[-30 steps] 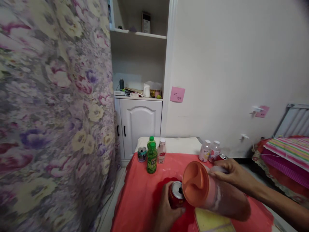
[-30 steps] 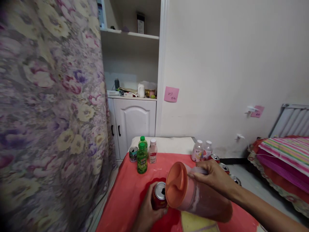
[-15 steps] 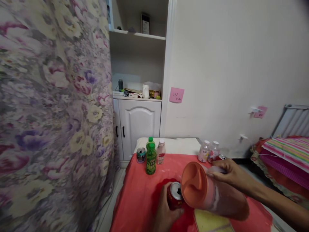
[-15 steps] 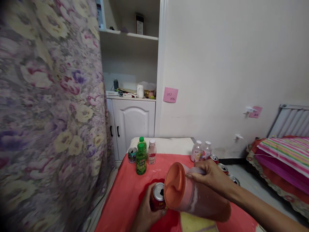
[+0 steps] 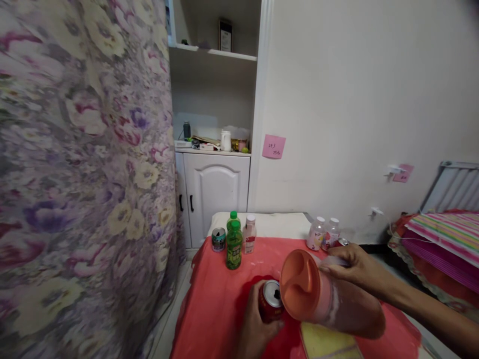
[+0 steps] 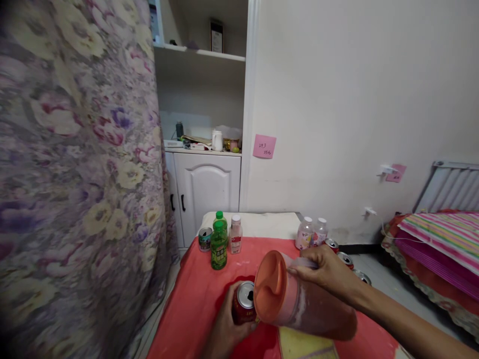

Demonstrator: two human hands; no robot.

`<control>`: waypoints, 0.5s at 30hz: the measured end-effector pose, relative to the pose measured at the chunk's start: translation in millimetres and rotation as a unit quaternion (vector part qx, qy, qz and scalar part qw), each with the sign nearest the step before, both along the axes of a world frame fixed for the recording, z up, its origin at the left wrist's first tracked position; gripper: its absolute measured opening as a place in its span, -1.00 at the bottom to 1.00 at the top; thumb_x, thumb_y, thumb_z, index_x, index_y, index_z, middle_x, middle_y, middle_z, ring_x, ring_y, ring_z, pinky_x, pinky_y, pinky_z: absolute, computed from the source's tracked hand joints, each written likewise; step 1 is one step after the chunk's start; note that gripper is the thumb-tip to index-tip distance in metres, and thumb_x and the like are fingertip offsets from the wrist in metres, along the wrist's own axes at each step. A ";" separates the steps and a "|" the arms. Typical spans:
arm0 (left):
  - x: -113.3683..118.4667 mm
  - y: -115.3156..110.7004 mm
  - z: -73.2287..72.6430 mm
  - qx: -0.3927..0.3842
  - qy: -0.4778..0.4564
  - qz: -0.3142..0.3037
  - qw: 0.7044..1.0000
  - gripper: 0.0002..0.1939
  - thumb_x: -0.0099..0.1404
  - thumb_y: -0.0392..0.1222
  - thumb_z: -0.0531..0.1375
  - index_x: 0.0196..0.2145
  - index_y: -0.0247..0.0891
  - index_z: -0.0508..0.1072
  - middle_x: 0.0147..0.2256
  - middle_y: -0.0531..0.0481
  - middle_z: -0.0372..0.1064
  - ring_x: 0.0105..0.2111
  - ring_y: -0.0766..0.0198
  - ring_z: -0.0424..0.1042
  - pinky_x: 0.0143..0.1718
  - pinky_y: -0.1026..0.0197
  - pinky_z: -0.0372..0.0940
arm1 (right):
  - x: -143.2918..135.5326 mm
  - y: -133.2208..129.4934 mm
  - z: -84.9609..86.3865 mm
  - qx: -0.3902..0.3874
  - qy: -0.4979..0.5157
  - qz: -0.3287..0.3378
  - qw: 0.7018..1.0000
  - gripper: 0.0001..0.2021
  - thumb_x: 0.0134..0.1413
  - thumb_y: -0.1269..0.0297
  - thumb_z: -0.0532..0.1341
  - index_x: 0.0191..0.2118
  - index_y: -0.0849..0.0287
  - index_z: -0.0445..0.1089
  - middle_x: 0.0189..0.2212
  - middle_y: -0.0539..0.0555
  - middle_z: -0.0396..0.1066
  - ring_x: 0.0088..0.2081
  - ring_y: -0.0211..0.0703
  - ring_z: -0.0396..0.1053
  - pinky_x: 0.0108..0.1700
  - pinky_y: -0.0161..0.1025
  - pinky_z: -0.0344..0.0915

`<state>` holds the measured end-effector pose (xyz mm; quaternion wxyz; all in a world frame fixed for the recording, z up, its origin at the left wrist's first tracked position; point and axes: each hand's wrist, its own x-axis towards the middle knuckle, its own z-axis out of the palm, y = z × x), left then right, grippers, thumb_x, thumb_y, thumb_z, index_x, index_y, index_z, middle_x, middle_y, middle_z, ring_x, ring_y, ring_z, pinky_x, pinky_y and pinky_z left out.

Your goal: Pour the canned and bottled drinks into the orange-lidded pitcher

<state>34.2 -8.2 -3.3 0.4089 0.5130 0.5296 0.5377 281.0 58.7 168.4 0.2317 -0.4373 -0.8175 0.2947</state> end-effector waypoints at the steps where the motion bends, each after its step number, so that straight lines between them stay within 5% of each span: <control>1: -0.4 0.3 -0.7 0.008 -0.001 -0.002 1.000 -0.25 -0.15 -0.31 0.36 0.06 -0.11 0.31 0.10 -0.08 0.43 0.14 -0.03 0.36 0.18 0.11 0.25 | -0.4 -0.4 0.7 0.000 0.000 -0.001 1.000 -0.49 0.05 -0.15 0.18 -0.61 0.10 0.00 -0.62 -0.12 -0.09 -0.54 -0.32 -0.12 -0.49 -0.26 -0.16; 15: -0.3 0.9 0.5 0.022 -0.013 -0.019 0.999 -0.27 -0.13 -0.33 0.34 0.05 -0.11 0.29 0.08 -0.06 0.44 0.12 0.01 0.38 0.17 0.13 0.26 | 2.7 2.2 -2.1 0.008 -0.010 0.003 1.000 -0.48 0.07 -0.15 0.18 -0.61 0.10 -0.01 -0.62 -0.13 -0.10 -0.54 -0.33 -0.13 -0.51 -0.27 -0.15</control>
